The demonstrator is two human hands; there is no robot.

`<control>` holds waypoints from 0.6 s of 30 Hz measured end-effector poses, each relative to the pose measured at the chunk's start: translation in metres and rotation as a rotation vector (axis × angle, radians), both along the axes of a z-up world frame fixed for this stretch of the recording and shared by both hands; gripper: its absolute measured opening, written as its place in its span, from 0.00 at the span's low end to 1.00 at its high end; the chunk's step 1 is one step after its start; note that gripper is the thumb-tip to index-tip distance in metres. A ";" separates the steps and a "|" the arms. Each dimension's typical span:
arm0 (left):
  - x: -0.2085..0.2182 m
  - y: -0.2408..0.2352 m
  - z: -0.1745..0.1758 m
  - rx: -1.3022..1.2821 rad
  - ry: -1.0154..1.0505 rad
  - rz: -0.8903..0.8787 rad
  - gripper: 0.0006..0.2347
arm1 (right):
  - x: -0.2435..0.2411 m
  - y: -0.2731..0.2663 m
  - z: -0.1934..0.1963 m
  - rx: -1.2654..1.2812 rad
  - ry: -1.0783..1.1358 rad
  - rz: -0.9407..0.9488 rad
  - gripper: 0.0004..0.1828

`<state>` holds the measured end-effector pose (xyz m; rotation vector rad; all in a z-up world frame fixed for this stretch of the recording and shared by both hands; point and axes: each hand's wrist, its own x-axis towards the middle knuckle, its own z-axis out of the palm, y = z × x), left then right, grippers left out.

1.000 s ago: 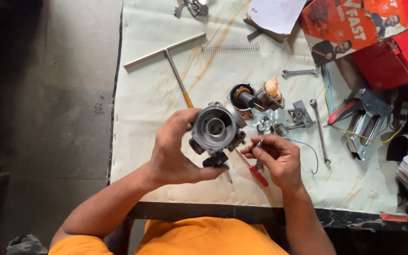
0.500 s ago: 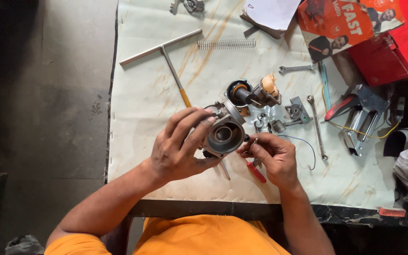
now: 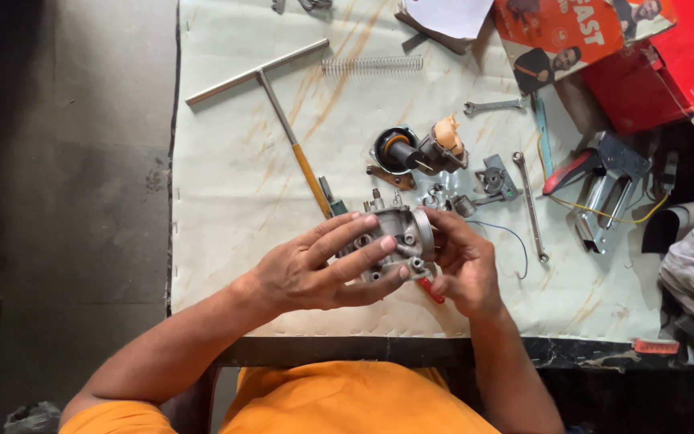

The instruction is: Cleaning and reassembling a motorcycle carburetor.

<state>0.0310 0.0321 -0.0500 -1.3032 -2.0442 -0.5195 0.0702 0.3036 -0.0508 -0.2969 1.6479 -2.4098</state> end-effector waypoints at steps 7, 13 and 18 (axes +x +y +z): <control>0.002 0.001 -0.012 0.000 0.000 -0.048 0.17 | -0.001 0.001 0.002 0.269 0.068 0.029 0.58; -0.003 0.002 -0.005 0.178 -0.067 -0.054 0.28 | 0.010 -0.001 -0.016 0.156 0.051 -0.125 0.49; -0.002 0.001 0.033 0.348 -0.715 -0.006 0.38 | 0.010 -0.017 -0.015 0.133 0.097 -0.372 0.51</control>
